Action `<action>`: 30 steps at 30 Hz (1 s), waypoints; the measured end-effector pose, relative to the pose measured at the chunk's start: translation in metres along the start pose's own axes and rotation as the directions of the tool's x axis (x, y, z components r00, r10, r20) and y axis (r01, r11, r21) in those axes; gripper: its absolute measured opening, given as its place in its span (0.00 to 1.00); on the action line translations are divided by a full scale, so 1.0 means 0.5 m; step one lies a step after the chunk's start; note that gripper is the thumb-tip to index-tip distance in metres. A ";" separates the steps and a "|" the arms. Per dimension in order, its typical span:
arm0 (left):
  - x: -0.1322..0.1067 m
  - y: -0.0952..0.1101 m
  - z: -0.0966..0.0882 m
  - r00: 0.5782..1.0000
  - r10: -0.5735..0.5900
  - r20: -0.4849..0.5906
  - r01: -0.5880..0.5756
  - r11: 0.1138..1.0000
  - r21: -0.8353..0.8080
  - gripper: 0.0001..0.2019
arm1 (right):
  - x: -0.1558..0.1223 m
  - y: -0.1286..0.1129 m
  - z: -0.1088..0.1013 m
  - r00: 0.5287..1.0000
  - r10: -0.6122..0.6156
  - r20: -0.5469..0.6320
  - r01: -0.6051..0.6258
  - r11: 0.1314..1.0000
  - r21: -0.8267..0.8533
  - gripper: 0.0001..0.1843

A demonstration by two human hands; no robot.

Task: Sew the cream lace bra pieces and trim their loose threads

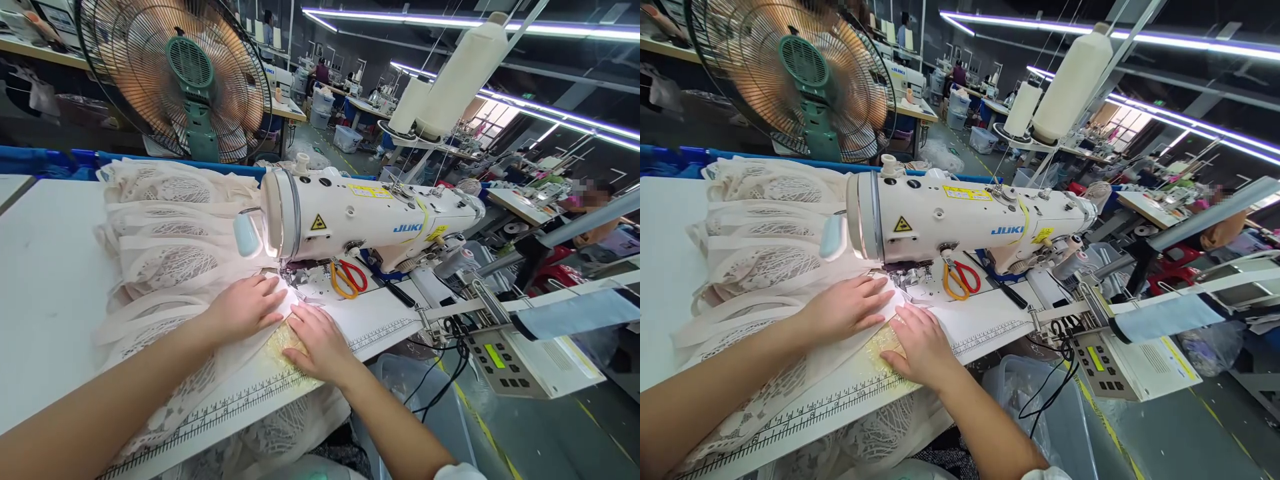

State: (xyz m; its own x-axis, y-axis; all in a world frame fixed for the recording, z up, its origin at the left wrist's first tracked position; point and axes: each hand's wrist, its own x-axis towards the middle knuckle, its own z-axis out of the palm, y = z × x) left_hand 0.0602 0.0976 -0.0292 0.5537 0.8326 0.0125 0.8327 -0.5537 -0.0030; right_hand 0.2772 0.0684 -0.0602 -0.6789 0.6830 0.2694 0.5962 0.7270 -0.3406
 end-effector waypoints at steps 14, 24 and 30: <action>0.003 -0.006 -0.002 1.000 0.029 -0.002 -0.029 0.999 0.033 0.23 | -0.001 0.003 0.004 0.999 -0.016 -0.034 0.016 1.000 0.005 0.24; 0.020 -0.027 -0.007 1.000 0.008 0.014 -0.009 0.999 0.044 0.23 | 0.005 0.005 -0.003 1.000 -0.007 -0.025 0.007 1.000 -0.010 0.25; 0.029 -0.044 -0.011 0.998 0.055 0.027 -0.057 0.995 0.078 0.23 | 0.007 0.010 -0.002 0.998 -0.031 -0.054 0.030 0.999 -0.015 0.26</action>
State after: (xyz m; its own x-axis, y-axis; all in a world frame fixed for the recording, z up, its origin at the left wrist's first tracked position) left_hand 0.0498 0.1217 -0.0234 0.5985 0.8010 -0.0143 0.7977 -0.5975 -0.0818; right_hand 0.2781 0.0747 -0.0603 -0.6732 0.6628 0.3278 0.5816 0.7484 -0.3188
